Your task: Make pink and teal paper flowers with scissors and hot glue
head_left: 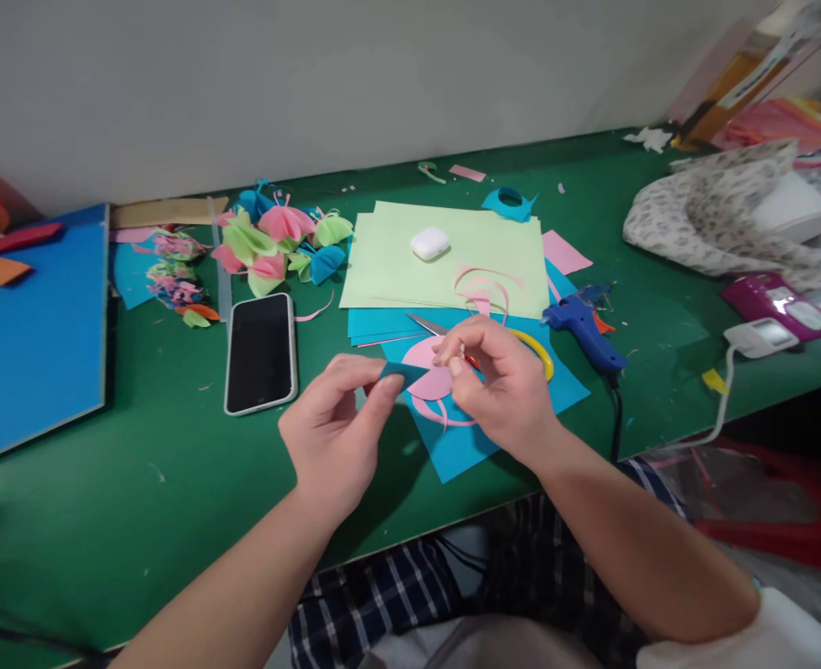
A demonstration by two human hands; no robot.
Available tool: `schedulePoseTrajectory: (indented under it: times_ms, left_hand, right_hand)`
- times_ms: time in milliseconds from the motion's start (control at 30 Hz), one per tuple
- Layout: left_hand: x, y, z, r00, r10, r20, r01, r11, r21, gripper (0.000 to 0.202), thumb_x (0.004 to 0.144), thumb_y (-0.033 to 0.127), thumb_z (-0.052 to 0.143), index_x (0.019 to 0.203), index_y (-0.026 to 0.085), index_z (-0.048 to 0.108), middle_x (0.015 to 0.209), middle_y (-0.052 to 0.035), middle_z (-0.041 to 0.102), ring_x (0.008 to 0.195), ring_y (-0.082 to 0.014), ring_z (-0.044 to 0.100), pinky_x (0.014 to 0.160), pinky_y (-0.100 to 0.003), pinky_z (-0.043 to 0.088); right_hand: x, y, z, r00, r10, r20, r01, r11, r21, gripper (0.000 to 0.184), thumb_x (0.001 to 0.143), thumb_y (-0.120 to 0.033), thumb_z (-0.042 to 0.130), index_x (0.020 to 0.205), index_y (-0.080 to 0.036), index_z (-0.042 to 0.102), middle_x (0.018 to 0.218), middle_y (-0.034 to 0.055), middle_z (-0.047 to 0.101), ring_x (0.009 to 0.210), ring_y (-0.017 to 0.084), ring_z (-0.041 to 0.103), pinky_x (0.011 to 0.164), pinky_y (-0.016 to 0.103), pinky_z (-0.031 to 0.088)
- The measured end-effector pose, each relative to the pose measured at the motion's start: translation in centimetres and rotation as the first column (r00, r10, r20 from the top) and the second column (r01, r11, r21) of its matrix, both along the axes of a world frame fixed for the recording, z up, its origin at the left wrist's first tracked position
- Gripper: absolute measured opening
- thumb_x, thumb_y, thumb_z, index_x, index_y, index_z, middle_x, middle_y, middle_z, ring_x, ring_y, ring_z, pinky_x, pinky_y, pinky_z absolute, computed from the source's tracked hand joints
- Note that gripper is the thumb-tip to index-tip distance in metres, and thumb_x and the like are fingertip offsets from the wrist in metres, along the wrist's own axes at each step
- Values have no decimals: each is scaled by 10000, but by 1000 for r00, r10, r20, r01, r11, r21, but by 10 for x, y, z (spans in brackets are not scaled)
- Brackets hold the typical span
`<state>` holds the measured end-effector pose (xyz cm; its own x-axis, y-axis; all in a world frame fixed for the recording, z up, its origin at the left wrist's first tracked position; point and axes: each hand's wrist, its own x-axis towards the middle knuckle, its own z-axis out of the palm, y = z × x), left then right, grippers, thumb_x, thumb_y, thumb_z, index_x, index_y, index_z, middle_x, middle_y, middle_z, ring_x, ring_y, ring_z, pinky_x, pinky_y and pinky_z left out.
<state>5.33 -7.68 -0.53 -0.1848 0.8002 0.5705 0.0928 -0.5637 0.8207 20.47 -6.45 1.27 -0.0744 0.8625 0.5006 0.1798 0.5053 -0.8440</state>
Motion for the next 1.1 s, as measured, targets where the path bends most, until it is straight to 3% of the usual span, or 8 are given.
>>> schedulePoseTrajectory:
  times_ms: [133, 300, 500, 733, 967, 1100]
  left_hand:
    - [-2, 1, 2, 1000, 19, -10, -19, 999, 39, 172, 748, 93, 652, 833, 242, 665, 720, 26, 638, 683, -108, 561, 624, -245, 459]
    - [-2, -3, 3, 984, -100, -149, 103, 995, 11, 190, 737, 62, 652, 829, 228, 666, 725, 14, 642, 699, -122, 558, 628, -267, 444]
    - [-3, -3, 2, 974, -120, -191, 119, 993, -19, 196, 729, 73, 661, 829, 242, 662, 729, 21, 642, 690, -120, 553, 630, -266, 443]
    - [-3, -2, 3, 969, -142, -202, 137, 990, -35, 159, 738, 102, 655, 812, 243, 665, 703, 9, 637, 677, -132, 548, 622, -282, 442]
    - [-5, 0, 3, 952, -213, -220, 200, 977, -77, 172, 722, 90, 664, 803, 241, 657, 697, 9, 630, 676, -140, 547, 626, -292, 441]
    - [-5, 0, 2, 948, -214, -237, 199, 976, -85, 139, 725, 114, 669, 789, 236, 652, 678, 5, 625, 650, -138, 534, 614, -297, 436]
  right_hand:
    - [5, 2, 4, 993, -55, -102, 54, 998, -16, 100, 785, -106, 500, 766, -195, 542, 737, 3, 568, 710, 125, 568, 665, 289, 478]
    - [0, -2, 9, 997, -57, 50, 50, 988, 144, 114, 775, -100, 539, 758, -209, 567, 724, -4, 604, 716, 128, 574, 669, 291, 485]
    - [-3, -3, 8, 990, -17, 137, -9, 982, 186, 118, 777, -103, 534, 723, -203, 565, 687, -19, 632, 678, 118, 578, 659, 287, 483]
    - [-1, -4, 11, 988, 25, 152, -45, 991, 129, 117, 774, -108, 529, 708, -199, 562, 687, -18, 624, 670, 116, 569, 669, 293, 473]
    - [8, -3, 14, 977, 145, 154, -142, 989, -28, 91, 787, -137, 540, 718, -185, 575, 684, -27, 598, 642, 97, 539, 632, 251, 455]
    - [10, -3, 14, 973, 128, 190, -125, 992, -28, 95, 780, -145, 537, 699, -192, 555, 683, -35, 586, 619, 94, 515, 624, 253, 446]
